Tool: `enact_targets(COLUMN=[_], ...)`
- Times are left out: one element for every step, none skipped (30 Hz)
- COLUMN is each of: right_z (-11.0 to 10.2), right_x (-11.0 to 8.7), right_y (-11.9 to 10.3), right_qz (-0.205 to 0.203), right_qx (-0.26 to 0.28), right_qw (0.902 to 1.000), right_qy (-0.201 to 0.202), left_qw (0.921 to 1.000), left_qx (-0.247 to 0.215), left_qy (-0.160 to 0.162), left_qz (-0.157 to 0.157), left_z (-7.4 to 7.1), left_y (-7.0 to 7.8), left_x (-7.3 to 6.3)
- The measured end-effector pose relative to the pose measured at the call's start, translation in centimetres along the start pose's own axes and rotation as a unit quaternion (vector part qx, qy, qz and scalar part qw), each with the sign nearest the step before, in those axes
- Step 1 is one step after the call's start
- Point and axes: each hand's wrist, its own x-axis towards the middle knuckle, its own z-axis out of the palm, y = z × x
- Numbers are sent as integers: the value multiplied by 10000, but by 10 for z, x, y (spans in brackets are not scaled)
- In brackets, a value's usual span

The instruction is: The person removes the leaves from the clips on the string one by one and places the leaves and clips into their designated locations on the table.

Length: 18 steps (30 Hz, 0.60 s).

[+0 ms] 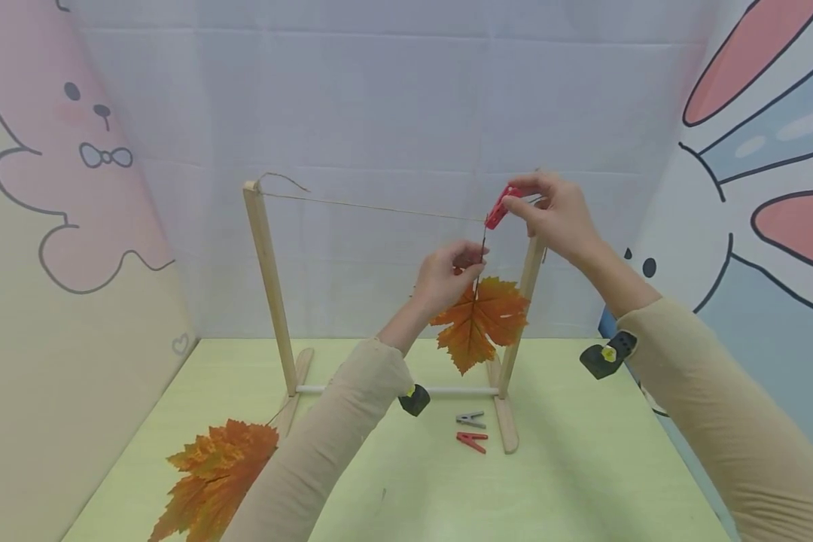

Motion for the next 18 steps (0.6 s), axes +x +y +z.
enact_targets(right_z=[0,-1,-1,-1,-1,-1,-1,-2,-2,-2,-2,-2,-3,-3,-3,-4,-4,-4], right_x=[0,0,0,0,0,0,0,-1,-1,-1,-1,-1,-1,-1,-1,-1,-1,-1], right_y=[0,-1,-1,-1,-1,-1,-1,-2,-2,-2,-2,-2,-3,-3,-3,-3,-3,-3], right_qz=[62,114,153,175,198,212,221,217,217,225,228,228,232,235,240,243,244,236], right_qx=[131,246,358,433,506,562,621,660,693,739,779,825,876,923,978,1038,1094,1148], right_qw=[9999,9996,9992,9989,9985,9982,9978,9975,9973,9970,9967,9963,9959,9954,9949,9943,9937,9931], right_qy=[15,28,39,60,75,78,85,85,85,79,75,71,73,70,76,77,83,94], left_qw=[10000,10000,10000,10000,10000,9999,9999,9999,9999,9999,9999,9999,9999,9999,9999,9999,9999,9999], left_qx=[6,-9,-25,-40,-47,-72,-89,-117,-120,-120,-116,-131,-133,-136,-135,-147,-151,-152], left_qy=[11,28,41,48,55,62,64,64,52,41,33,29,28,25,24,30,35,44], left_qz=[11,24,34,43,43,38,36,26,12,-4,-15,-23,-31,-36,-36,-31,-29,-26], left_z=[0,0,0,0,0,0,0,0,0,0,1,1,1,1,1,1,1,1], left_y=[0,0,0,0,-1,-1,-1,-1,-1,-1,-1,-1,-1,-1,-1,-1,-1,0], left_x=[0,0,-1,-1,-1,-1,-2,-2,-2,-2,-3,-3,-3,-3,-3,-2,-3,-3])
